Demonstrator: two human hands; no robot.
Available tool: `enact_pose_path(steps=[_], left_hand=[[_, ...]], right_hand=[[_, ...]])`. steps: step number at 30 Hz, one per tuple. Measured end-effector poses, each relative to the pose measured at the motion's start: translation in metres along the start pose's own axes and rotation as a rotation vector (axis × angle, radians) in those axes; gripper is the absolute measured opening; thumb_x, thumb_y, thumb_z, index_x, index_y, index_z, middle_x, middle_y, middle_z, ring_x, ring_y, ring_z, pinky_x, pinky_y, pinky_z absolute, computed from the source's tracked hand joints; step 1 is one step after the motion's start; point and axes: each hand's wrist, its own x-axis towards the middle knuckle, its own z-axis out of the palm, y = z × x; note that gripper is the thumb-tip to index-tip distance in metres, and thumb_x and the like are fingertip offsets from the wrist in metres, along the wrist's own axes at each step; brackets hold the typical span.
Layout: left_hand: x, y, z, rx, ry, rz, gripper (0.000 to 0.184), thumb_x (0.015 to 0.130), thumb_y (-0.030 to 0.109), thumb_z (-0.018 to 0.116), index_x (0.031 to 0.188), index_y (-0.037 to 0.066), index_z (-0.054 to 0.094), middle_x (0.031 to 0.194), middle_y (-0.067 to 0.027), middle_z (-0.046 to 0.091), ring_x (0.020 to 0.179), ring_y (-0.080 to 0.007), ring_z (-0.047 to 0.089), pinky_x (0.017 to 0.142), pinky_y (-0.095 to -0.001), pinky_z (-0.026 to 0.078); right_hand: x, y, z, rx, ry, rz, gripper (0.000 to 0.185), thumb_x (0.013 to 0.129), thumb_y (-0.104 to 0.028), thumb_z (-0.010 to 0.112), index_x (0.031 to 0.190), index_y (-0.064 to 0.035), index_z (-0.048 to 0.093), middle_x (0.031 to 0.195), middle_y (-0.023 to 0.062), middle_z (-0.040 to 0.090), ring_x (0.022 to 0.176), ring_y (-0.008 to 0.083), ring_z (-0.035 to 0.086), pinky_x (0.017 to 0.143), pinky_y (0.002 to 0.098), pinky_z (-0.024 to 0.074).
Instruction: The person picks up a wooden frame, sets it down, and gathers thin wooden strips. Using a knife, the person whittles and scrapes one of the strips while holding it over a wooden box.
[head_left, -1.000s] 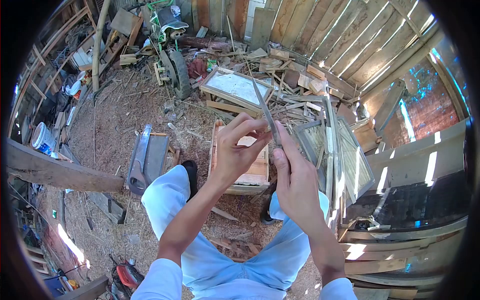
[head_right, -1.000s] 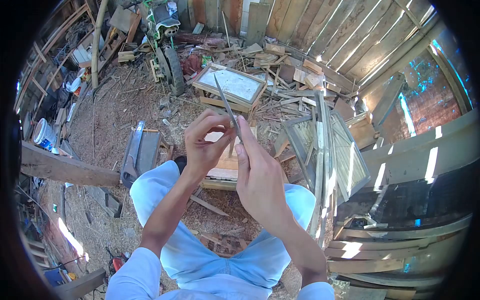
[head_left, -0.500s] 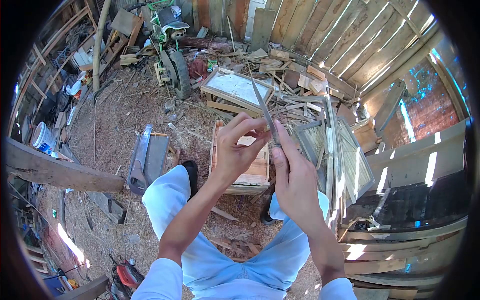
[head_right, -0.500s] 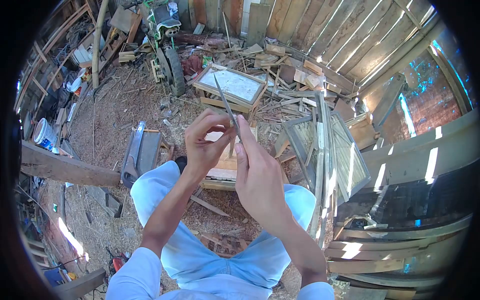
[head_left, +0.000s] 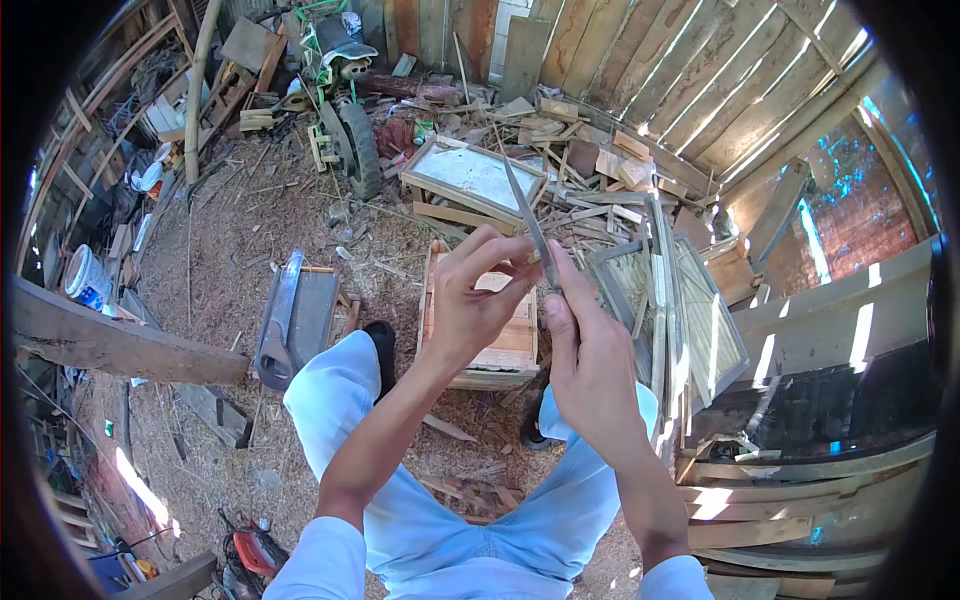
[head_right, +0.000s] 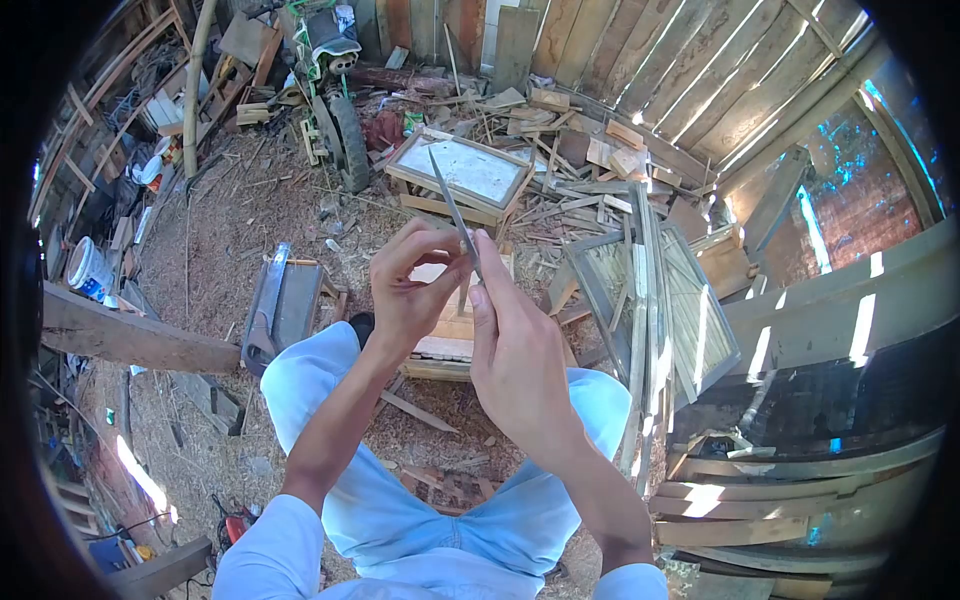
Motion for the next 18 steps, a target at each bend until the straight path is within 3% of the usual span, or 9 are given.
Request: enact_pose_path(steps=[11,14,18], left_hand=[[0.001,-0.002,-0.001,-0.014,-0.012,-0.011,0.028,0.071,-0.009,0.071,0.095,0.001,0.065,0.087,-0.0060,0.060,0.079,-0.0117,0.061,0.069,-0.0262,0.056],[0.003,0.003,-0.003,-0.010,-0.035,0.007,0.026,0.073,-0.009,0.069,0.096,0.001,0.064,0.089,-0.0068,0.060,0.080,-0.0119,0.061,0.070,-0.0260,0.055],[0.005,0.009,-0.013,-0.012,0.017,-0.014,0.018,0.084,-0.004,0.055,0.100,-0.002,0.061,0.090,-0.0074,0.060,0.085,-0.0126,0.058,0.076,-0.0266,0.049]], right_hand=[[0.002,0.002,0.001,-0.122,-0.040,0.047,0.041,0.098,-0.017,0.041,0.134,0.0025,0.037,0.096,0.0283,0.062,0.082,0.0441,0.062,0.067,0.0498,0.0483],[0.002,0.002,0.002,-0.156,-0.033,0.061,0.035,0.098,-0.017,0.042,0.126,0.0032,0.040,0.089,0.0284,0.062,0.079,0.0453,0.061,0.065,0.0513,0.0480],[0.004,-0.001,-0.001,-0.177,-0.052,0.079,0.027,0.097,-0.017,0.042,0.115,0.0022,0.044,0.080,0.0273,0.062,0.073,0.0461,0.061,0.061,0.0529,0.0466]])
